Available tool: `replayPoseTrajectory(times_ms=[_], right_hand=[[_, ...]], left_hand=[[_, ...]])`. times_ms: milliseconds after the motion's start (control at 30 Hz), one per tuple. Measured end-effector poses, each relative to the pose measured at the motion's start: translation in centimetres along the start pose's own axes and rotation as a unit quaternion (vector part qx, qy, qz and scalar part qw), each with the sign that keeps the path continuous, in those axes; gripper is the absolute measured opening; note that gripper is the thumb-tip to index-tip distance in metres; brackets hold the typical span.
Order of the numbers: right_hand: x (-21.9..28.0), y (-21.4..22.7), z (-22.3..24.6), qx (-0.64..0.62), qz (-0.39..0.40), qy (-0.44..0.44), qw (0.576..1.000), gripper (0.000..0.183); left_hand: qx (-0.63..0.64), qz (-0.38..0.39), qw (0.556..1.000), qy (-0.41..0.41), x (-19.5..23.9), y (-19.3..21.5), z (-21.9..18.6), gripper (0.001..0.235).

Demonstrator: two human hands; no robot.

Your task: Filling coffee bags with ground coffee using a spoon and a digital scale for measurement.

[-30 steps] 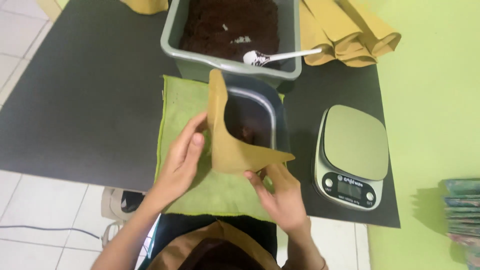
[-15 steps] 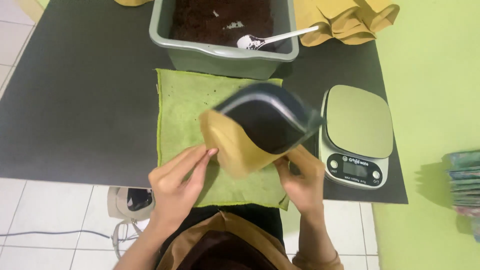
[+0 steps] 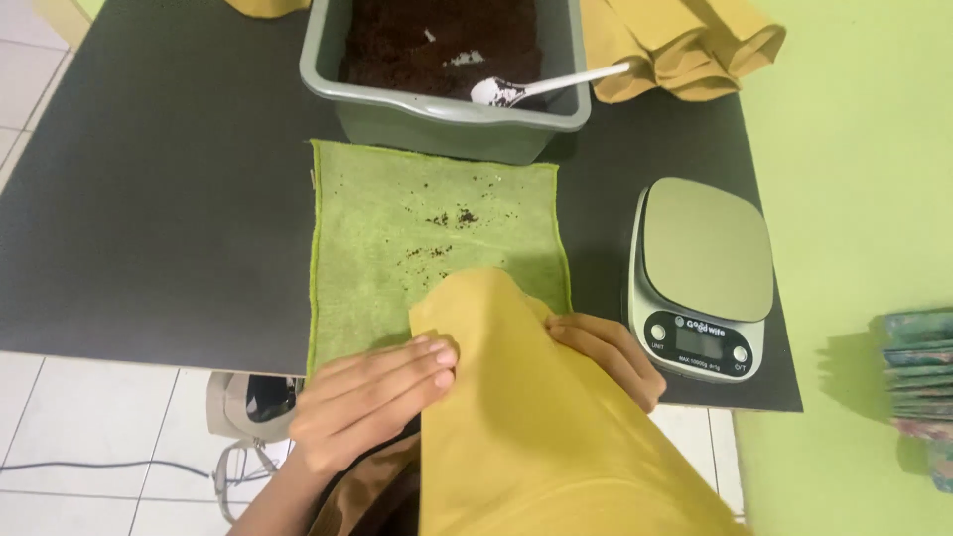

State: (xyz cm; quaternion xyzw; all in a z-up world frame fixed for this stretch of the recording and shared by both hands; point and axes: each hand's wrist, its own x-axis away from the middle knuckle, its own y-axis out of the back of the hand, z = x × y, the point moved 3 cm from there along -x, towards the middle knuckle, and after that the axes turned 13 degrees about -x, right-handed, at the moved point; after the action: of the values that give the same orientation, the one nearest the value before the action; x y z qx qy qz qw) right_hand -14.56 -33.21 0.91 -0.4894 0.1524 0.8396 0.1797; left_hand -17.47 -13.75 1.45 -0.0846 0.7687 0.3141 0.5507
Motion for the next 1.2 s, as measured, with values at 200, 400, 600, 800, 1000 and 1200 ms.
replayPoseTrajectory(times_ms=[200,400,600,800,1000,1200], right_hand=[[0.7,1.7,1.1,-0.006,0.057,-0.113,0.992,0.018],[4.2,3.0,-7.6,0.048,0.183,-0.181,0.965,0.022],[2.1,1.7,-4.7,0.017,0.186,-0.14,0.972,0.028],[2.8,0.4,-6.7,-0.082,0.148,-0.209,0.963,0.027],[2.2,7.3,-9.4,0.066,0.107,-0.093,0.988,0.031],[-5.2,13.1,-10.5,0.179,0.076,-0.18,0.964,0.019]], left_hand=[[0.005,0.021,1.0,0.003,5.0,-1.0,1.2,0.032],[-0.043,0.062,0.988,0.131,3.9,-2.2,2.3,0.024],[-0.083,0.042,0.98,0.178,7.1,-3.7,4.4,0.018],[-0.011,0.024,0.957,0.289,5.6,-3.9,5.4,0.023],[-0.029,0.131,0.984,0.116,-1.6,-3.8,2.9,0.021],[0.181,0.184,0.963,0.075,-10.7,-15.4,3.4,0.016]])
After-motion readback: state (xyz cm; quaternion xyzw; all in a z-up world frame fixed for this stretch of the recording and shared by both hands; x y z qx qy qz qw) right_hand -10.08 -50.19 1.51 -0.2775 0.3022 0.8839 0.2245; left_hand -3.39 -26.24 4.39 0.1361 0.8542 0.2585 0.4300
